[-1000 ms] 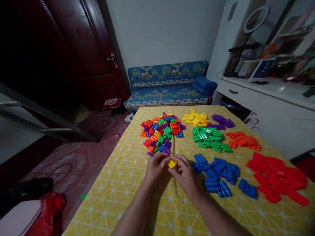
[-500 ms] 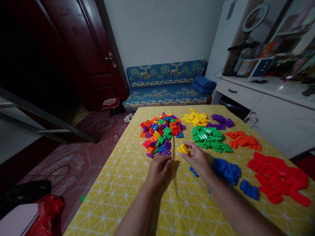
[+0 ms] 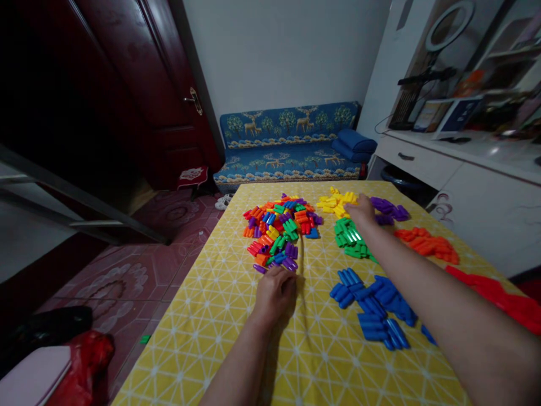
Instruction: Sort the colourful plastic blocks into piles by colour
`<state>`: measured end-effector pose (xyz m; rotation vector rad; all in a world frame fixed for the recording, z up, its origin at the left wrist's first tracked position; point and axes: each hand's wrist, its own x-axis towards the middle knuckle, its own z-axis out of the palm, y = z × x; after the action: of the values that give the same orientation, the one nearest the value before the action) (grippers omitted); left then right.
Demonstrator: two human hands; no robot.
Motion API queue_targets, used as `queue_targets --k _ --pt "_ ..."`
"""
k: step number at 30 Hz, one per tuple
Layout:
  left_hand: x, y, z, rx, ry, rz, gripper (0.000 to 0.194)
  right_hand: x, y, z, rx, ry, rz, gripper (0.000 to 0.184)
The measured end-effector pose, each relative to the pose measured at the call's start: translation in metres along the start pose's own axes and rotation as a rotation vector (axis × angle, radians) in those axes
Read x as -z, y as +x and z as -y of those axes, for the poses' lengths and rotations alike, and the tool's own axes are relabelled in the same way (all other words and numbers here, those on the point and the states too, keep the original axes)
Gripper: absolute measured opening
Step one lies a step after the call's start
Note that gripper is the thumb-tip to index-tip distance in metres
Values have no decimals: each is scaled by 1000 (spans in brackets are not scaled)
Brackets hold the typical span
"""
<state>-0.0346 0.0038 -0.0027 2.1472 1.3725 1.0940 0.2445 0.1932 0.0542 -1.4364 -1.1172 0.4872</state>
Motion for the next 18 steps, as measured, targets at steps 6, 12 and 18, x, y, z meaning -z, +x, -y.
queue_targets --k 6,12,18 --pt "3 -1 0 173 141 -52 14 -38 -64 8 86 -144 234 31" --pt "7 0 4 248 241 -174 21 -60 -161 24 244 -277 534 45" --pt "10 0 5 138 292 -196 45 -57 -220 24 400 -388 585 41"
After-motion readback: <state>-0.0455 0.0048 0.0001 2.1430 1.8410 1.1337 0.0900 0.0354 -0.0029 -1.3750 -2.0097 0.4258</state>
